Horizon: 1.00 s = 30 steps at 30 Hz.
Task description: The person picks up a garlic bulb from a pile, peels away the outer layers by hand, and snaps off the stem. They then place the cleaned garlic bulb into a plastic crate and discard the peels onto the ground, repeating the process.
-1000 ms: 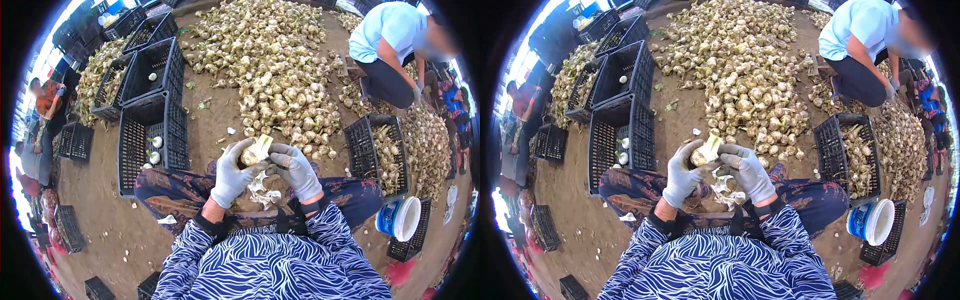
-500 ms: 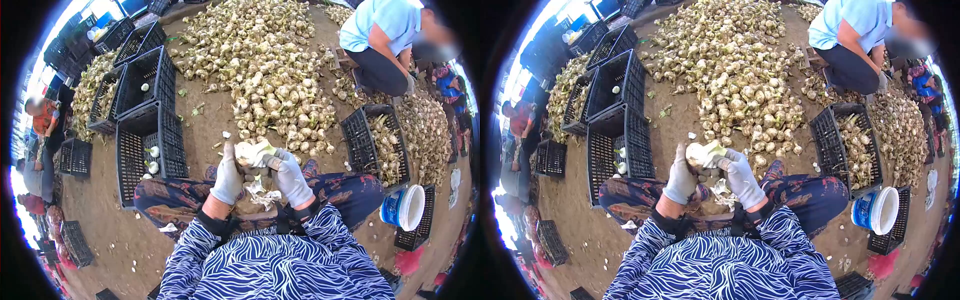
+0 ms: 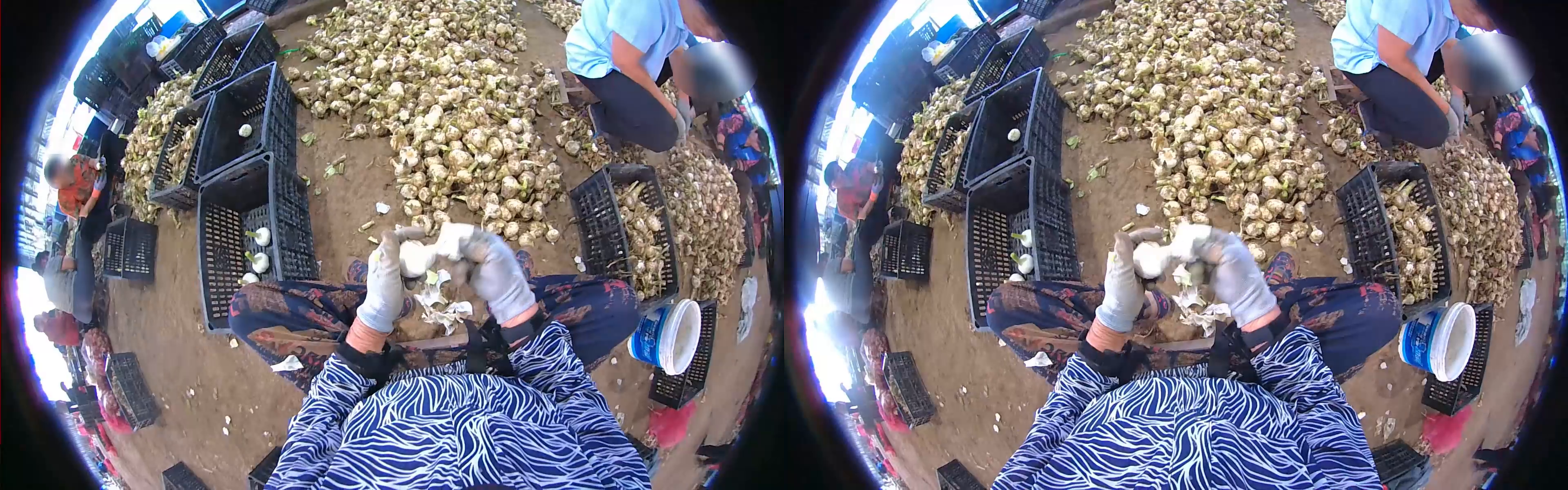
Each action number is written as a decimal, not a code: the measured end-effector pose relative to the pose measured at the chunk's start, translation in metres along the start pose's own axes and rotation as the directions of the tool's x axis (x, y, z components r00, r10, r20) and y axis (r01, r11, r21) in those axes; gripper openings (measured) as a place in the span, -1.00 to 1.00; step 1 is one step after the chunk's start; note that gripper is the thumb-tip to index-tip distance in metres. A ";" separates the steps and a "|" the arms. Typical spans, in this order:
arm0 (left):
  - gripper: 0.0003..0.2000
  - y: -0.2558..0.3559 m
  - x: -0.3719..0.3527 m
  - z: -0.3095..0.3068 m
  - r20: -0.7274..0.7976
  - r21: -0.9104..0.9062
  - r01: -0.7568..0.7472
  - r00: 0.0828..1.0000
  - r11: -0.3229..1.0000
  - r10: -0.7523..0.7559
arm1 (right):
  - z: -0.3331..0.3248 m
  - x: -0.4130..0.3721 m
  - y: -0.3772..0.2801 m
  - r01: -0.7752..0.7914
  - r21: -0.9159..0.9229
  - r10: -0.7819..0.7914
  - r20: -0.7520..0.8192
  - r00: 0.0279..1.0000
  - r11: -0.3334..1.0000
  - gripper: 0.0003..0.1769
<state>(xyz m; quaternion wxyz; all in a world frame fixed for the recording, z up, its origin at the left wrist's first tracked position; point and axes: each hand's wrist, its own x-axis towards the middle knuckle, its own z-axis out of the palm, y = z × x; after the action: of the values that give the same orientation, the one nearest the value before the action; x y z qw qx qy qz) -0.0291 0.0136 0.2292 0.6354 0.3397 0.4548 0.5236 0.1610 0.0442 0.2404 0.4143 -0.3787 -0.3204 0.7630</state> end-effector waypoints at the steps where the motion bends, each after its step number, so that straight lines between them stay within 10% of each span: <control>1: -0.42 0.002 -0.001 -0.001 0.039 -0.006 0.052 0.998 0.999 -0.052 | -0.007 0.005 -0.003 0.033 0.152 -0.024 -0.059 0.998 0.988 -0.77; 2: -0.42 0.002 -0.003 0.001 0.039 -0.006 0.054 0.998 0.998 -0.054 | -0.017 0.010 -0.007 0.075 0.297 -0.040 -0.122 0.992 0.952 -0.78; 4: -0.42 0.001 -0.006 0.005 0.023 -0.055 -0.111 0.993 0.992 0.113 | -0.053 0.023 -0.012 -0.030 -0.277 -0.003 -0.120 0.993 0.960 -0.70; 5: -0.40 0.000 -0.006 0.002 0.046 -0.050 -0.183 0.982 0.982 0.185 | -0.062 0.036 -0.005 0.008 -0.839 -0.060 -0.029 0.998 0.545 -0.65; 6: -0.40 -0.001 -0.007 0.004 0.047 -0.048 -0.179 0.982 0.983 0.182 | -0.066 0.042 0.000 0.072 -0.988 -0.042 0.078 0.996 -0.135 -0.60; 7: -0.40 -0.002 -0.006 0.006 0.012 -0.073 -0.197 0.980 0.978 0.198 | -0.040 0.024 -0.007 0.019 -0.915 -0.099 0.065 0.993 -0.403 -0.44; 8: -0.39 -0.001 -0.005 0.007 -0.025 -0.099 -0.218 0.976 0.971 0.217 | -0.025 0.015 -0.015 0.023 -0.915 -0.100 0.069 0.993 -0.402 -0.44; 10: -0.40 -0.001 -0.003 0.002 -0.034 -0.035 -0.223 0.975 0.974 0.222 | -0.004 0.002 -0.024 0.120 -0.712 -0.068 0.100 0.993 0.691 -0.29; 12: -0.41 -0.003 -0.002 -0.001 -0.023 0.095 -0.223 0.974 0.970 0.226 | 0.022 -0.010 -0.022 0.132 -0.540 -0.019 0.210 0.978 0.831 -0.36; 16: -0.47 0.000 -0.002 0.010 -0.173 0.060 -0.131 0.975 0.990 0.140 | 0.041 -0.013 0.002 0.186 -0.717 -0.205 0.061 0.977 0.672 -0.72; 19: -0.53 -0.013 -0.001 -0.009 -0.118 0.029 0.067 0.991 0.997 -0.063 | 0.037 -0.006 0.020 0.629 -0.761 -0.615 0.422 0.666 0.159 -0.83; 20: -0.51 -0.025 0.001 -0.019 -0.011 -0.025 0.106 0.994 0.994 -0.106 | 0.034 -0.001 0.021 0.630 -0.760 -0.616 0.421 0.666 0.161 -0.83; 22: -0.49 -0.009 -0.006 -0.009 -0.031 0.079 0.055 0.998 0.995 -0.053 | 0.022 0.010 0.022 0.190 -0.393 -0.282 -0.191 0.940 0.899 -0.89; 24: -0.44 0.000 -0.009 0.005 -0.033 -0.214 -0.059 0.998 0.975 0.053 | 0.012 0.016 0.006 0.082 -0.333 -0.203 -0.347 0.916 0.939 -0.89; 30: -0.30 0.001 0.000 -0.011 0.131 -0.493 0.053 0.991 0.869 0.014 | -0.015 0.019 0.009 0.187 -0.927 -0.247 0.108 0.963 0.326 -0.61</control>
<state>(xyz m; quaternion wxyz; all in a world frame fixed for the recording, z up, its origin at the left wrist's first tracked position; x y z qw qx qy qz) -0.0402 0.0134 0.2263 0.7347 0.1946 0.2663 0.5928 0.1629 0.0590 0.2198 0.2336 -0.5198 -0.7315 0.3744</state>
